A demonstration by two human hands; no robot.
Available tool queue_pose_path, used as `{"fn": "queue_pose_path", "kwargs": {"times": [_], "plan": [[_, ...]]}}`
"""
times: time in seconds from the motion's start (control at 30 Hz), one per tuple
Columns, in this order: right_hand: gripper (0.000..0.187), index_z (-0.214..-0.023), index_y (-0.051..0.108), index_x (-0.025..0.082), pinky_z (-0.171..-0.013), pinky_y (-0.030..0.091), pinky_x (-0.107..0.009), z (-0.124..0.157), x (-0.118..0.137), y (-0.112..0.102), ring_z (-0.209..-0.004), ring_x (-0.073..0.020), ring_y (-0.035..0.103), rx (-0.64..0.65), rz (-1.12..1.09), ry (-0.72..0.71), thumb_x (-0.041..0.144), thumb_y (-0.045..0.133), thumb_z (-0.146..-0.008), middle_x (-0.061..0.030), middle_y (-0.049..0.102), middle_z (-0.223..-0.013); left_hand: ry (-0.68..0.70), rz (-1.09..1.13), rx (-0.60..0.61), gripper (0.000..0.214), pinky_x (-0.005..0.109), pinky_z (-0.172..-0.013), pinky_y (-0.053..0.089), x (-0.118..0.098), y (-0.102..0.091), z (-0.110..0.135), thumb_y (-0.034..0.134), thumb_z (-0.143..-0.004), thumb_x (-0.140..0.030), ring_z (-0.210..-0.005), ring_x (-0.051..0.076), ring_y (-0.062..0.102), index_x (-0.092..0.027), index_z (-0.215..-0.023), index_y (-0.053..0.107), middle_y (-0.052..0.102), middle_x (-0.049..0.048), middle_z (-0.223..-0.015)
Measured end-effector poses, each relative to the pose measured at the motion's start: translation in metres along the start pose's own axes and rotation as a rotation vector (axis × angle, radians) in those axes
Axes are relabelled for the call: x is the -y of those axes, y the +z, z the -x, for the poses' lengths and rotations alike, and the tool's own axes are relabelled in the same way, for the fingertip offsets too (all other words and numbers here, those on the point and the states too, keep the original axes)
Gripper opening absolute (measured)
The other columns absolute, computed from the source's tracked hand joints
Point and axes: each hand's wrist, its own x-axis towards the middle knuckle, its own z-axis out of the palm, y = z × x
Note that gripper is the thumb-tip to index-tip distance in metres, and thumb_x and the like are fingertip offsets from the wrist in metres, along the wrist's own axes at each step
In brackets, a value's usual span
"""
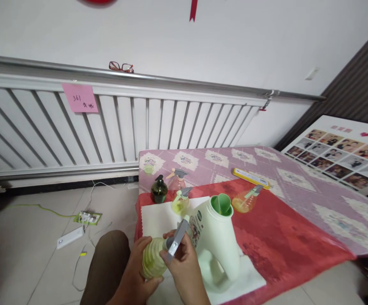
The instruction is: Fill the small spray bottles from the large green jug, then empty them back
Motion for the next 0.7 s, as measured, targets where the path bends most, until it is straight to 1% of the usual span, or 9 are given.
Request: {"fn": "queue_pose_path", "kwargs": {"times": [0.07, 0.13, 0.27, 0.4, 0.47, 0.53, 0.63, 0.7], "plan": [[0.036, -0.086, 0.063, 0.023, -0.069, 0.051, -0.031, 0.001, -0.004, 0.003, -0.076, -0.0202, 0.063, -0.043, -0.033, -0.001, 0.041, 0.081, -0.060, -0.0039, 0.068, -0.086, 0.049, -0.072, -0.061, 0.080, 0.057, -0.109, 0.032, 0.003, 0.005, 0.002, 0.068, -0.058, -0.013, -0.129, 0.037, 0.039, -0.023, -0.130, 0.037, 0.042, 0.0137, -0.135], [0.037, -0.086, 0.062, 0.023, -0.068, 0.052, -0.031, 0.003, -0.007, 0.006, -0.076, -0.0202, 0.062, -0.078, -0.051, 0.002, 0.041, 0.081, -0.060, -0.0037, 0.067, -0.086, 0.070, -0.116, -0.095, 0.079, 0.058, -0.108, 0.033, 0.007, 0.009, 0.003, 0.070, -0.060, -0.014, -0.129, 0.037, 0.040, -0.023, -0.130, 0.035, 0.042, 0.0143, -0.134], [0.039, -0.089, 0.062, 0.023, -0.065, 0.053, -0.030, 0.005, -0.011, 0.012, -0.073, -0.0196, 0.062, -0.097, -0.056, 0.028, 0.043, 0.081, -0.061, -0.0032, 0.066, -0.086, 0.060, -0.158, -0.076, 0.080, 0.058, -0.108, 0.035, 0.016, 0.014, 0.005, 0.072, -0.060, -0.014, -0.130, 0.038, 0.040, -0.023, -0.130, 0.032, 0.041, 0.0162, -0.136], [0.037, -0.090, 0.060, 0.024, -0.068, 0.054, -0.031, 0.011, -0.011, 0.018, -0.076, -0.0203, 0.064, -0.066, -0.103, 0.043, 0.044, 0.079, -0.065, -0.0040, 0.069, -0.091, 0.032, -0.132, -0.060, 0.081, 0.057, -0.108, 0.036, 0.015, 0.017, 0.005, 0.072, -0.062, -0.014, -0.131, 0.038, 0.041, -0.026, -0.130, 0.030, 0.039, 0.0154, -0.141], [0.034, -0.093, 0.059, 0.025, -0.072, 0.055, -0.032, 0.014, -0.010, 0.018, -0.082, -0.0215, 0.065, -0.047, -0.107, 0.047, 0.044, 0.076, -0.070, -0.0048, 0.070, -0.094, 0.031, -0.111, -0.059, 0.081, 0.056, -0.106, 0.038, 0.013, 0.017, 0.005, 0.071, -0.062, -0.013, -0.128, 0.038, 0.045, -0.025, -0.131, 0.030, 0.042, 0.0155, -0.138], [0.035, -0.099, 0.059, 0.025, -0.080, 0.054, -0.035, 0.016, -0.009, 0.015, -0.091, -0.0233, 0.065, -0.002, -0.093, 0.051, 0.045, 0.073, -0.073, -0.0059, 0.069, -0.101, 0.048, -0.107, -0.059, 0.082, 0.054, -0.105, 0.041, 0.010, 0.016, 0.005, 0.070, -0.062, -0.011, -0.126, 0.035, 0.048, -0.024, -0.131, 0.029, 0.045, 0.0156, -0.135], [0.044, -0.113, 0.059, 0.026, -0.099, 0.046, -0.039, 0.019, -0.007, 0.007, -0.113, -0.0253, 0.059, 0.094, -0.061, 0.029, 0.050, 0.068, -0.077, -0.0076, 0.066, -0.118, 0.046, -0.134, -0.073, 0.081, 0.050, -0.105, 0.045, 0.009, 0.014, 0.005, 0.070, -0.064, -0.011, -0.125, 0.032, 0.049, -0.022, -0.133, 0.030, 0.048, 0.0150, -0.134], [0.047, -0.119, 0.059, 0.026, -0.104, 0.042, -0.040, 0.020, -0.006, 0.003, -0.120, -0.0251, 0.055, 0.142, -0.044, 0.023, 0.053, 0.063, -0.081, -0.0085, 0.063, -0.126, 0.029, -0.148, -0.085, 0.081, 0.049, -0.104, 0.046, 0.010, 0.014, 0.007, 0.070, -0.064, -0.013, -0.125, 0.031, 0.050, -0.021, -0.134, 0.030, 0.048, 0.0150, -0.135]]}}
